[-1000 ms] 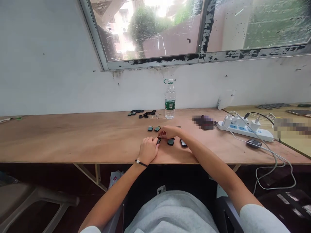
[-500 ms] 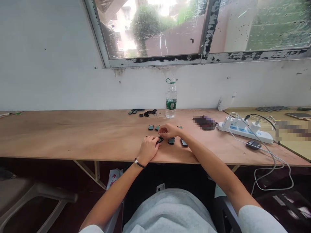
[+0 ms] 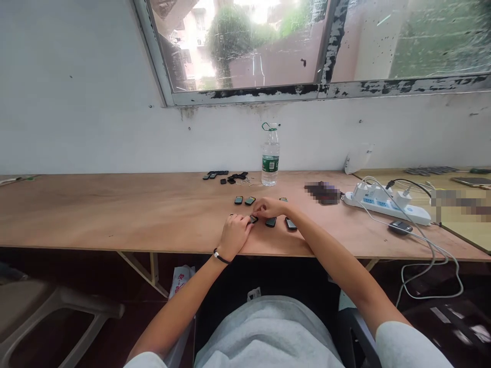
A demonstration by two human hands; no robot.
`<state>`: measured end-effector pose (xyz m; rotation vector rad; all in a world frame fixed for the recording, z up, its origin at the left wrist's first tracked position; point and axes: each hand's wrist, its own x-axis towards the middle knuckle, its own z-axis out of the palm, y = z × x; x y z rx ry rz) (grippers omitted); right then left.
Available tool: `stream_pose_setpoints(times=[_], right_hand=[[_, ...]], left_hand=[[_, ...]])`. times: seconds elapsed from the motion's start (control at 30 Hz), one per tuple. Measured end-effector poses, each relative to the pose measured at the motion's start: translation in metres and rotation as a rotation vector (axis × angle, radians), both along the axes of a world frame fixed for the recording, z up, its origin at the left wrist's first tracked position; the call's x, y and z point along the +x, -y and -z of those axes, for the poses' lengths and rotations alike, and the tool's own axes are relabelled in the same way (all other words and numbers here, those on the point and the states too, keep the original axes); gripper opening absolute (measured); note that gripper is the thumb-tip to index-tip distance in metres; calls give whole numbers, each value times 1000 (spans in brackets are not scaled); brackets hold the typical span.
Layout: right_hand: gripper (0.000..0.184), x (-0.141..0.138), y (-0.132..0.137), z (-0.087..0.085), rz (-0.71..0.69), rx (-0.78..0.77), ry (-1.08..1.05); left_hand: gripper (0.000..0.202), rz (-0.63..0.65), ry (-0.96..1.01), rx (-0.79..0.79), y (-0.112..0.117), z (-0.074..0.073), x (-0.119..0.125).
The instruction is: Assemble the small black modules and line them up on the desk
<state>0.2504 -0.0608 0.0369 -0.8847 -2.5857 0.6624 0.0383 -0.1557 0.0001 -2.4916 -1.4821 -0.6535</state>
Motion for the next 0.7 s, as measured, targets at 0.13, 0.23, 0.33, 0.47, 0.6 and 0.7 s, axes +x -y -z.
stream_pose_setpoints(times=[0.13, 0.23, 0.33, 0.47, 0.6, 0.7], right_hand=[[33, 19, -3, -6, 50, 64, -86], [35, 40, 0, -7, 98, 66, -82], [35, 58, 8, -2, 114, 71, -74], [37, 62, 13, 8, 103, 70, -77], [41, 57, 9, 16, 94, 38, -22], [41, 57, 6, 18, 110, 31, 7]], left_hand=[[16, 2, 31, 7, 4, -5, -4], [17, -2, 55, 15, 6, -12, -9], [15, -21, 63, 18, 6, -20, -12], [11, -7, 48, -28, 5, -23, -9], [10, -8, 18, -32, 6, -19, -5], [12, 39, 109, 0, 2, -27, 0]])
